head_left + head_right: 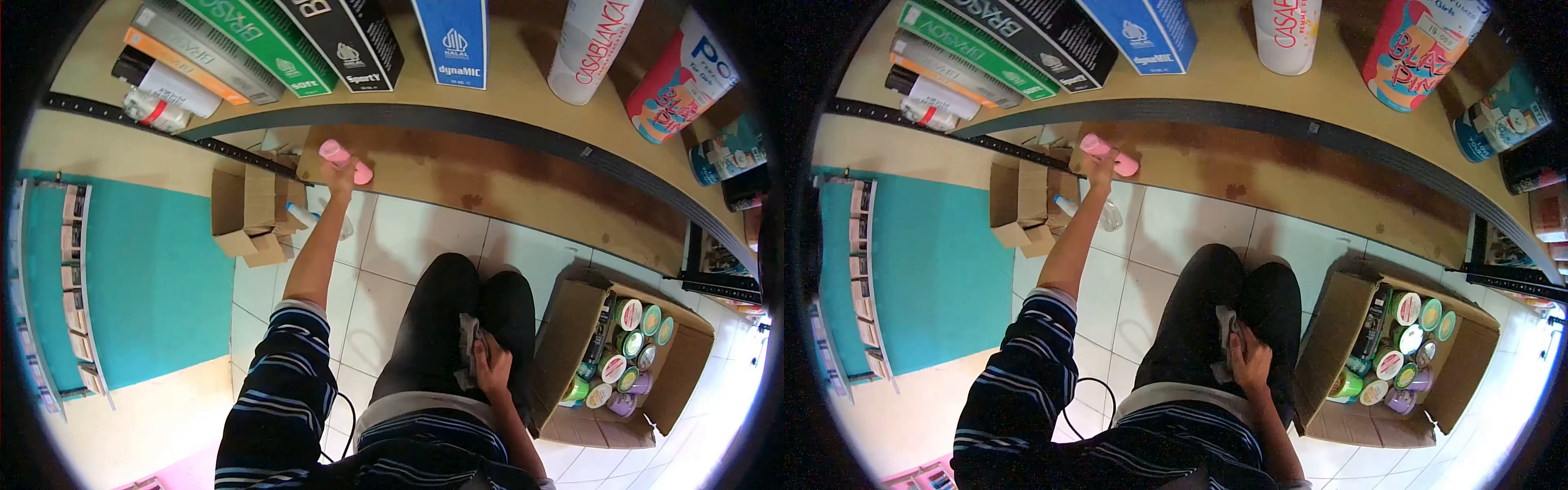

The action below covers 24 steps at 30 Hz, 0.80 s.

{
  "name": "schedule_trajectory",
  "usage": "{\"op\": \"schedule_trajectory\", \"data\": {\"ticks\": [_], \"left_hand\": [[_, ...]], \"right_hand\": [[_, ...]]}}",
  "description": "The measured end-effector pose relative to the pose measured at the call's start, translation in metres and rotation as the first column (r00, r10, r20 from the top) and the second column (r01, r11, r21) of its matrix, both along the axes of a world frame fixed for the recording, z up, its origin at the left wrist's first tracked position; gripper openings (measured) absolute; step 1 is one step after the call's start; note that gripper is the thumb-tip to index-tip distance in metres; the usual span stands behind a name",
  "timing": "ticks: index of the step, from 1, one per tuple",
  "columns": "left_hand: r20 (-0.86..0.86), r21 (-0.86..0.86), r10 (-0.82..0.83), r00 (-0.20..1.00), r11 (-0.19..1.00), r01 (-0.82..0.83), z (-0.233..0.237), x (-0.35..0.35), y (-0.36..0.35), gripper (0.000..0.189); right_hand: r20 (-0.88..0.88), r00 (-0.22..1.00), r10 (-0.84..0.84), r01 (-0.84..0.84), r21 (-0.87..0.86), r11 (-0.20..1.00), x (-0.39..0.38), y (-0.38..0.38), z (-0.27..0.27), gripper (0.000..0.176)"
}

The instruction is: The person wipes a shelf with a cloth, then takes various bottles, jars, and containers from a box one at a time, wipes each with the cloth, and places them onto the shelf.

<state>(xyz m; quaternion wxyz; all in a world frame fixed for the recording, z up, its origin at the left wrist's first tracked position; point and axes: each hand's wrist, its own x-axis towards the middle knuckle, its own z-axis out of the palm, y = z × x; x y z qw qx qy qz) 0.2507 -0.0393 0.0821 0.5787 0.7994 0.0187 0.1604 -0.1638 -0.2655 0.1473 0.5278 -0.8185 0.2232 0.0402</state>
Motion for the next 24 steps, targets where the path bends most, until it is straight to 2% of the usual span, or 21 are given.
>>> {"op": "schedule_trajectory", "data": {"ticks": [1,4,6,8,12,14,15,17,19,20,21,24], "left_hand": [[0.024,-0.09,-0.006,1.0,0.996,0.008,0.005,-0.001,-0.002,0.025],[0.006,-0.091,-0.055,0.998,0.994,0.055,-0.005,0.007,0.006,0.031],[-0.005,-0.102,-0.055,0.998,0.993,0.054,-0.008,0.007,0.011,0.034],[-0.103,-0.173,-0.139,0.985,0.978,0.119,0.003,0.006,0.015,0.037],[-0.08,-0.053,-0.182,0.98,0.983,0.179,-0.008,0.02,0.033,0.038],[-0.217,-0.096,-0.204,0.954,0.978,0.188,-0.005,0.02,0.036,0.038],[-0.22,-0.095,-0.207,0.953,0.977,0.19,0.001,0.017,0.035,0.038],[-0.296,-0.157,-0.273,0.915,0.959,0.235,0.014,0.011,0.034,0.041],[-0.282,-0.154,-0.313,0.907,0.948,0.279,0.01,0.014,0.04,0.04],[-0.267,-0.153,-0.348,0.899,0.936,0.317,0.007,0.015,0.042,0.038],[-0.268,-0.154,-0.352,0.897,0.935,0.321,0.007,0.015,0.043,0.038],[-0.243,-0.153,-0.337,0.91,0.939,0.308,0.009,0.01,0.037,0.035]], "right_hand": [[-0.004,1.0,-0.006,0.006,0.001,1.0,0.001,-0.001,0.0,0.035],[-0.029,0.999,0.013,-0.014,-0.034,0.999,0.001,-0.001,0.0,0.04],[-0.043,0.999,0.015,-0.014,0.01,1.0,0.001,-0.001,0.001,0.039],[-0.026,1.0,0.012,-0.012,0.003,1.0,0.001,0.0,-0.001,0.038],[-0.044,0.999,0.02,-0.021,-0.007,1.0,0.005,-0.001,0.003,0.037],[-0.008,1.0,0.007,-0.007,-0.007,1.0,0.005,0.0,0.002,0.034],[0.032,0.999,-0.006,0.007,-0.007,1.0,0.005,0.0,0.002,0.03],[-0.007,1.0,0.001,-0.001,-0.002,1.0,0.005,0.0,0.003,0.03],[-0.046,0.999,0.007,-0.007,0.003,1.0,0.005,0.0,0.003,0.03],[-0.007,1.0,-0.007,0.007,-0.007,1.0,0.006,0.001,0.003,0.029],[0.031,0.999,-0.021,0.021,-0.017,1.0,0.006,0.001,0.003,0.029],[0.002,1.0,-0.018,0.018,0.011,1.0,0.005,0.0,0.003,0.029]]}}
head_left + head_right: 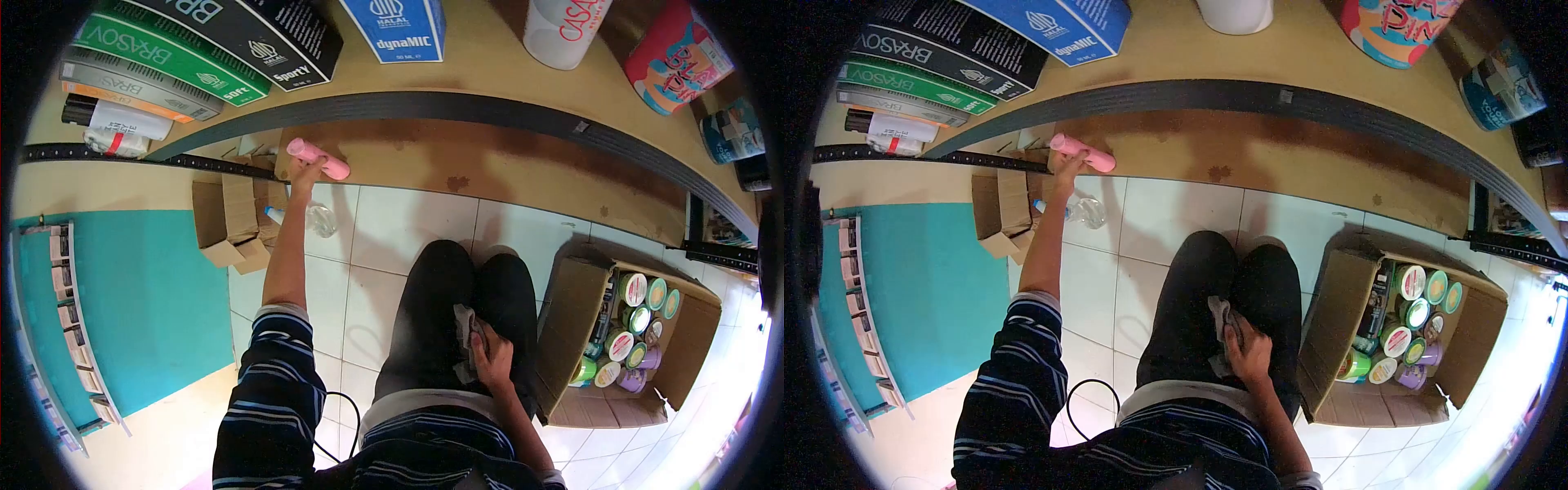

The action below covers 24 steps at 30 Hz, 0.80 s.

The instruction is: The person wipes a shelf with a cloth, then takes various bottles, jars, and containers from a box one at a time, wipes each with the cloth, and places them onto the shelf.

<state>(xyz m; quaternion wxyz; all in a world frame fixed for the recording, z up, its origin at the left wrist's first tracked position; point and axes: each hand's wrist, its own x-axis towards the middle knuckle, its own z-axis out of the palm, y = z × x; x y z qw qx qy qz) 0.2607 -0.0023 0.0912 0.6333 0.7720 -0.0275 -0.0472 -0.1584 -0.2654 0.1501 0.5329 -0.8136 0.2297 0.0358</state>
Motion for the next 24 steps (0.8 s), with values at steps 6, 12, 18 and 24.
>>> {"op": "schedule_trajectory", "data": {"ticks": [6,12,18,24], "left_hand": [[-0.152,-0.081,0.006,0.988,0.997,-0.018,-0.026,0.002,0.019,0.039],[0.059,0.258,0.124,0.99,0.957,-0.136,-0.08,-0.034,0.029,0.066],[-0.019,0.528,-0.29,0.957,0.81,0.256,-0.015,-0.252,-0.083,0.061],[-0.243,0.867,-0.66,0.71,0.181,0.465,0.053,-0.351,-0.155,0.058]], "right_hand": [[-0.035,0.995,-0.091,0.096,0.176,0.98,-0.006,-0.012,-0.007,0.024],[-0.006,0.658,-0.753,0.742,0.178,0.647,-0.047,-0.101,0.023,0.021],[-0.259,0.787,-0.56,0.361,-0.543,0.758,-0.093,-0.237,-0.009,0.029],[-0.474,0.623,-0.623,0.12,-0.728,0.675,-0.078,-0.215,-0.077,0.058]]}}
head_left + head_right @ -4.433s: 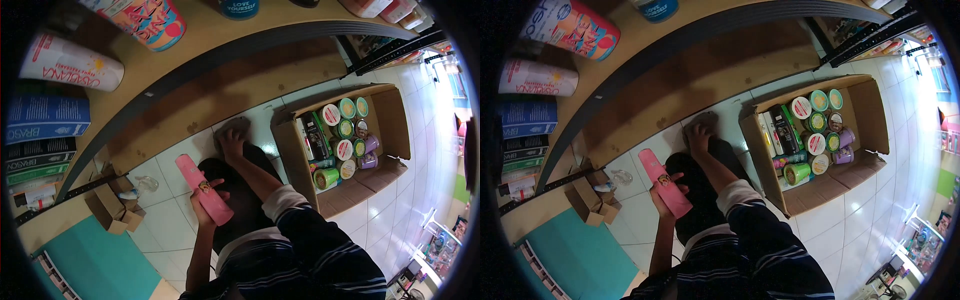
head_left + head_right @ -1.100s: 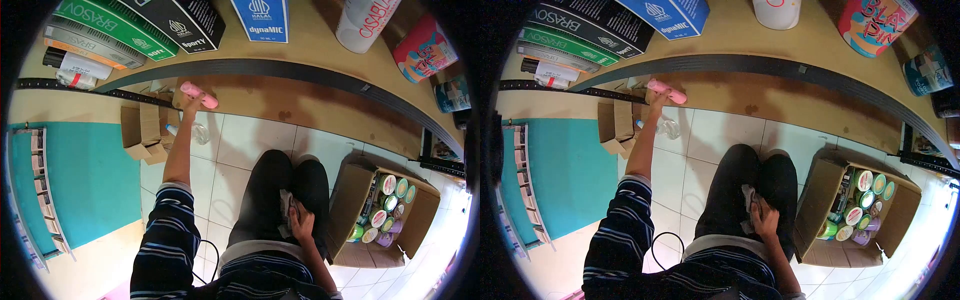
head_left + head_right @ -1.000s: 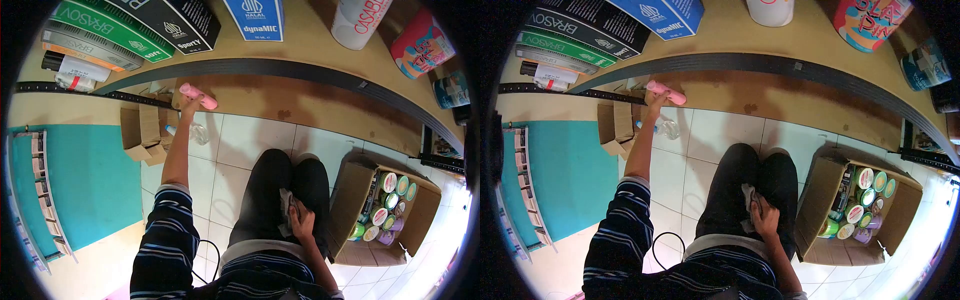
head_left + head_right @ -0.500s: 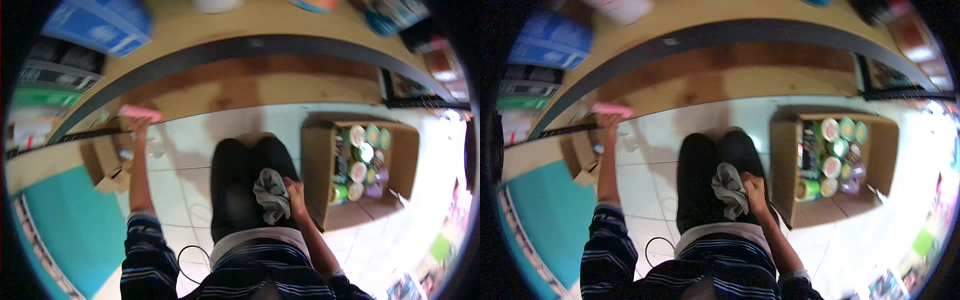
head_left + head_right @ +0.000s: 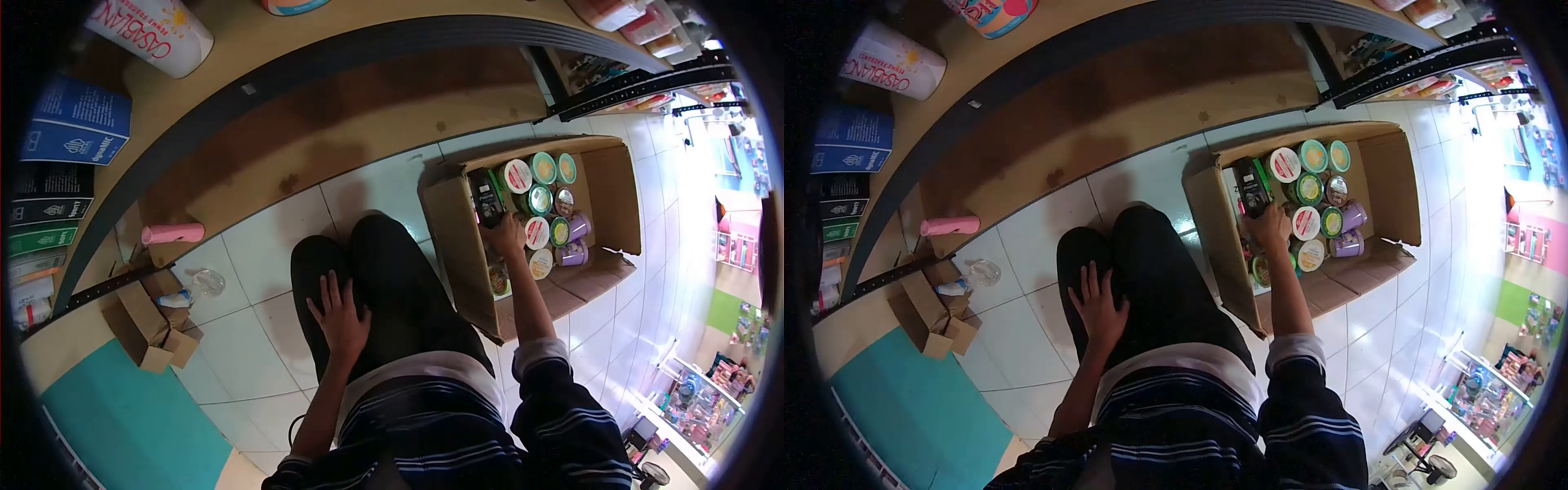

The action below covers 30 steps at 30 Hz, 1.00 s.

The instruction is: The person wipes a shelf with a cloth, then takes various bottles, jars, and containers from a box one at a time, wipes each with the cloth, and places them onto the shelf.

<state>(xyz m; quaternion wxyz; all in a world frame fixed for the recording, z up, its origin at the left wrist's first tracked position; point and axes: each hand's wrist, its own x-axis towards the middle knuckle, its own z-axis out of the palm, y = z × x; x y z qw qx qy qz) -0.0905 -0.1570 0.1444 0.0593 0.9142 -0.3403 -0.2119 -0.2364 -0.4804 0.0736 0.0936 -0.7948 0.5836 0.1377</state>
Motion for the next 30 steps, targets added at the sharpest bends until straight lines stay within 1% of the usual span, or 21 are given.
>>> {"op": "schedule_trajectory", "data": {"ticks": [1,3,7,9,10,11,13,14,15,16,17,18,19,20,21,22,24,25,27,29,30], "left_hand": [[0.008,0.0,-0.004,1.0,1.0,0.004,0.0,0.0,0.001,0.058],[0.02,-0.017,0.015,1.0,1.0,-0.015,-0.004,0.0,-0.001,0.054],[0.042,-0.03,0.014,0.999,0.999,-0.013,-0.007,-0.002,0.002,0.053],[0.013,-0.067,0.035,0.999,0.997,-0.034,-0.009,0.001,0.005,0.05],[0.024,-0.066,0.046,0.999,0.997,-0.044,-0.01,0.003,0.006,0.05],[-0.046,-0.128,0.124,0.991,0.983,-0.129,-0.011,0.006,0.005,0.048],[-0.119,-0.192,0.197,0.973,0.957,-0.217,-0.006,0.013,-0.001,0.046],[-0.271,-0.209,0.222,0.937,0.936,-0.282,0.003,0.018,-0.006,0.047],[-0.416,-0.219,0.236,0.878,0.911,-0.348,0.008,0.021,-0.011,0.049],[-0.412,-0.233,0.236,0.88,0.907,-0.352,0.009,0.02,-0.016,0.049],[-0.581,-0.359,0.149,0.8,0.835,-0.417,0.008,0.019,-0.024,0.05],[-0.711,-0.462,0.024,0.703,0.737,-0.493,0.01,0.019,-0.033,0.052],[-0.698,-0.482,0.025,0.715,0.723,-0.495,0.018,0.019,-0.044,0.052],[-0.789,-0.484,-0.081,0.61,0.694,-0.533,0.033,0.015,-0.058,0.052],[-0.853,-0.474,-0.189,0.486,0.669,-0.572,0.047,0.008,-0.067,0.052],[-0.848,-0.482,-0.182,0.498,0.655,-0.582,0.058,-0.002,-0.074,0.052],[-0.928,-0.355,-0.293,0.23,0.509,-0.784,0.077,-0.02,-0.084,0.047],[-0.926,-0.362,-0.285,0.247,0.483,-0.798,0.085,-0.021,-0.084,0.047],[-0.82,-0.573,-0.182,0.543,0.269,-0.774,0.097,-0.014,-0.081,0.045],[-0.829,-0.559,-0.139,0.542,0.252,-0.79,0.092,0.005,-0.061,0.048],[-0.874,-0.48,-0.193,0.447,0.189,-0.857,0.088,0.012,-0.051,0.048]], "right_hand": [[0.008,1.0,-0.004,0.004,0.0,1.0,0.003,-0.001,0.002,0.058],[-0.077,0.997,-0.001,0.016,0.193,0.981,0.006,-0.011,0.008,0.071],[0.004,0.999,-0.042,0.037,0.412,0.911,-0.006,-0.029,-0.017,0.075],[0.445,0.89,-0.1,-0.11,0.423,0.899,-0.012,-0.024,-0.026,0.072],[0.534,0.823,-0.192,-0.112,0.485,0.867,-0.015,-0.02,-0.029,0.063],[0.542,0.82,-0.183,-0.126,0.484,0.866,-0.019,-0.018,-0.031,0.063],[0.654,0.664,-0.362,-0.147,0.589,0.794,-0.026,-0.011,-0.019,0.06],[0.643,0.649,-0.406,-0.177,0.647,0.742,-0.018,-0.003,0.023,0.055],[0.65,0.647,-0.397,-0.183,0.639,0.747,-0.016,0.002,0.049,0.055],[0.639,0.726,-0.254,-0.194,0.544,0.816,-0.014,0.004,0.069,0.055],[0.607,0.787,-0.106,-0.221,0.438,0.872,-0.01,0.007,0.09,0.054],[0.623,0.777,-0.087,-0.239,0.42,0.875,-0.004,0.014,0.117,0.054],[0.598,0.8,0.044,-0.279,0.307,0.91,0.001,0.025,0.145,0.053],[0.554,0.815,0.17,-0.324,0.192,0.927,0.008,0.035,0.167,0.052],[0.562,0.805,0.19,-0.344,0.181,0.921,0.017,0.045,0.185,0.052],[0.66,0.727,0.19,-0.437,0.231,0.869,0.026,0.057,0.199,0.052],[0.75,0.632,0.195,-0.556,0.264,0.788,0.044,0.084,0.21,0.051],[0.741,0.639,0.208,-0.588,0.296,0.753,0.055,0.1,0.212,0.05],[0.74,0.627,0.245,-0.653,0.327,0.683,0.072,0.124,0.218,0.048],[0.812,0.578,0.081,-0.66,0.407,0.632,0.087,0.143,0.228,0.044],[0.819,0.565,0.096,-0.69,0.406,0.599,0.091,0.145,0.227,0.044]]}}
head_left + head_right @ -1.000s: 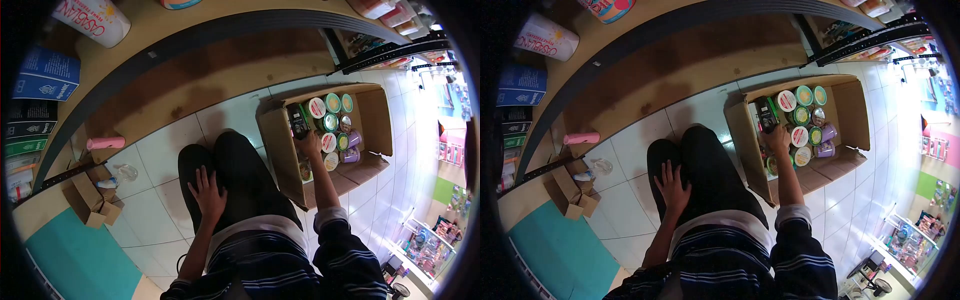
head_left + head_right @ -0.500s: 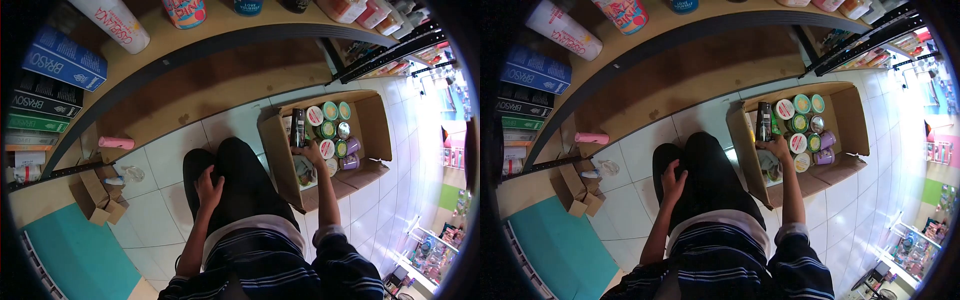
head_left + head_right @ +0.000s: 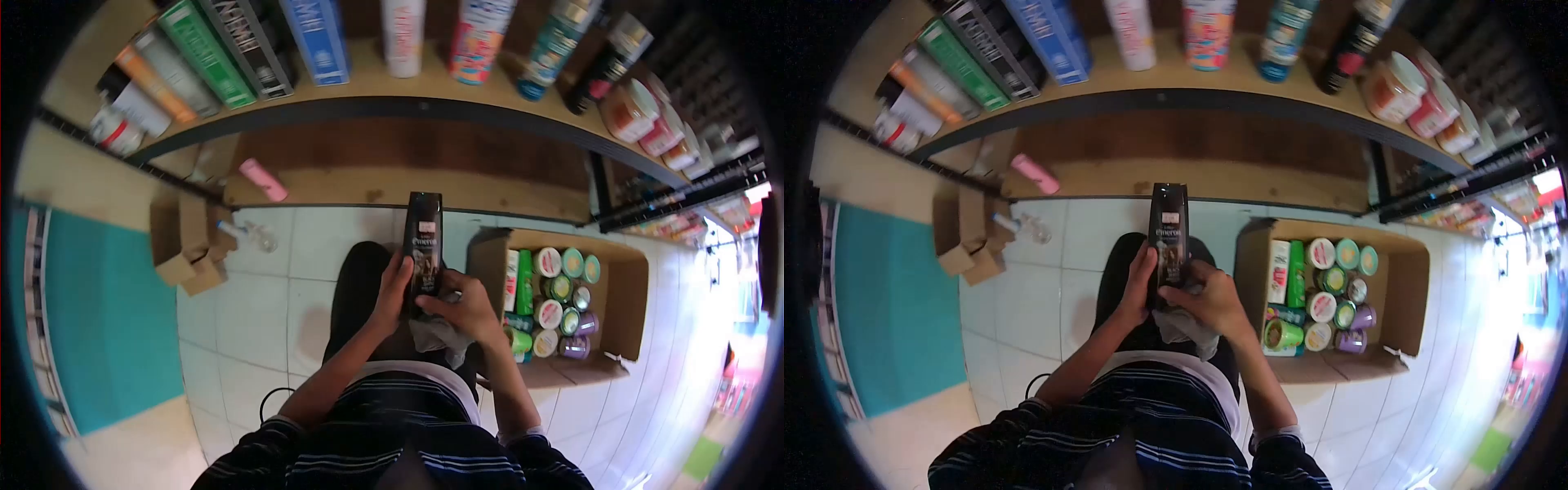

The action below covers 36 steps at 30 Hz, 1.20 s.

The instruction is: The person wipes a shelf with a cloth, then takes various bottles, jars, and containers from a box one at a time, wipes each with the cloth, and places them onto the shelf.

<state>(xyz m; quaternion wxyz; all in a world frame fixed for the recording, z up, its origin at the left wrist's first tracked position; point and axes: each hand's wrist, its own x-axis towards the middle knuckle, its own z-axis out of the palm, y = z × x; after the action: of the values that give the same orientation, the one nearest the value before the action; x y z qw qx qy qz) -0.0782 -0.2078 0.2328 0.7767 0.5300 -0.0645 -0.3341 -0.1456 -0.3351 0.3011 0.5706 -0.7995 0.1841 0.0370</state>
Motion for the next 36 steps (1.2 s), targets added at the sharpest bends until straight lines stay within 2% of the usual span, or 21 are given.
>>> {"op": "schedule_trajectory", "data": {"ticks": [2,4,6,7,8,9,10,12,13,14,15,16,17,18,19,20,23,25,31,34,36], "left_hand": [[-0.159,-0.136,0.034,0.987,0.989,-0.056,0.017,0.006,0.016,0.046],[-0.11,-0.103,0.077,0.991,0.991,-0.088,0.02,0.007,0.028,0.046],[-0.064,-0.081,0.059,0.996,0.995,-0.064,0.022,0.004,0.033,0.045],[-0.067,-0.075,0.054,0.996,0.995,-0.059,0.023,0.0,0.032,0.045],[-0.045,-0.047,0.089,0.995,0.995,-0.091,0.024,-0.004,0.029,0.046],[-0.02,-0.022,0.121,0.993,0.992,-0.121,0.025,-0.007,0.025,0.048],[-0.017,-0.023,0.109,0.994,0.994,-0.11,0.025,-0.012,0.021,0.048],[0.076,-0.08,0.356,0.931,0.933,-0.35,0.025,-0.02,0.017,0.041],[0.08,-0.083,0.361,0.929,0.931,-0.354,0.026,-0.016,0.02,0.041],[-0.09,-0.262,0.206,0.974,0.939,-0.223,0.026,-0.011,0.028,0.043],[-0.226,-0.448,0.012,0.974,0.887,-0.115,0.026,-0.009,0.034,0.044],[-0.227,-0.444,0.015,0.974,0.888,-0.117,0.019,-0.012,0.038,0.044],[0.102,-0.178,0.081,0.992,0.982,-0.062,0.005,-0.021,0.042,0.043],[0.428,0.105,0.038,0.903,0.99,-0.091,-0.008,-0.027,0.045,0.044],[0.683,0.35,-0.1,0.723,0.914,-0.204,0.003,-0.028,0.041,0.046],[0.398,0.189,0.037,0.917,0.974,-0.122,0.015,-0.032,0.036,0.045],[0.295,0.065,0.061,0.954,0.994,-0.084,0.014,-0.031,0.03,0.044],[0.296,0.07,0.075,0.952,0.992,-0.1,0.009,-0.029,0.031,0.044],[0.27,-0.023,0.161,0.949,0.987,-0.161,0.017,-0.028,0.031,0.042],[0.27,0.046,0.063,0.961,0.996,-0.078,0.027,-0.027,0.029,0.04],[0.578,0.137,0.078,0.812,0.972,-0.191,0.03,-0.025,0.023,0.039]], "right_hand": [[0.028,0.999,0.032,-0.037,0.208,0.977,0.001,-0.011,-0.007,0.035],[0.05,0.997,0.051,-0.064,0.317,0.946,0.007,-0.021,-0.012,0.031],[0.212,0.893,-0.396,0.265,0.463,0.846,0.014,-0.029,-0.015,0.029],[0.208,0.892,-0.402,0.271,0.467,0.842,0.016,-0.02,-0.006,0.029],[0.367,0.851,-0.376,0.332,0.18,0.926,0.019,-0.003,0.006,0.03],[0.506,0.81,-0.297,0.406,-0.118,0.906,0.024,0.015,0.014,0.031],[0.562,0.801,-0.208,0.356,-0.168,0.919,0.022,0.033,0.01,0.033],[0.613,0.782,-0.111,0.306,-0.222,0.926,0.006,0.064,0.006,0.034],[0.594,0.804,0.017,0.249,-0.364,0.898,-0.005,0.075,0.006,0.037],[0.553,0.821,0.141,0.188,-0.495,0.848,-0.01,0.082,0.005,0.039],[0.553,0.821,0.142,0.183,-0.49,0.852,-0.01,0.081,0.002,0.039],[0.57,0.811,0.132,0.175,-0.451,0.875,-0.009,0.078,-0.003,0.04],[0.585,0.802,0.118,0.168,-0.412,0.896,-0.008,0.076,-0.006,0.041],[0.595,0.795,0.119,0.194,-0.436,0.879,-0.002,0.072,-0.005,0.04],[0.595,0.795,0.115,0.201,-0.437,0.877,0.007,0.067,-0.001,0.04],[0.61,0.783,0.121,0.238,-0.473,0.848,0.016,0.062,0.005,0.039],[0.597,0.797,0.092,0.293,-0.515,0.806,0.041,0.049,0.022,0.036],[0.676,0.732,-0.082,0.335,-0.252,0.908,0.053,0.043,0.02,0.039],[0.667,0.743,-0.059,0.327,-0.285,0.901,0.023,0.06,0.004,0.039],[0.677,0.732,-0.076,0.354,-0.283,0.891,0.02,0.055,0.004,0.037],[0.74,0.646,-0.187,0.446,-0.167,0.88,0.036,0.044,0.01,0.032]]}}
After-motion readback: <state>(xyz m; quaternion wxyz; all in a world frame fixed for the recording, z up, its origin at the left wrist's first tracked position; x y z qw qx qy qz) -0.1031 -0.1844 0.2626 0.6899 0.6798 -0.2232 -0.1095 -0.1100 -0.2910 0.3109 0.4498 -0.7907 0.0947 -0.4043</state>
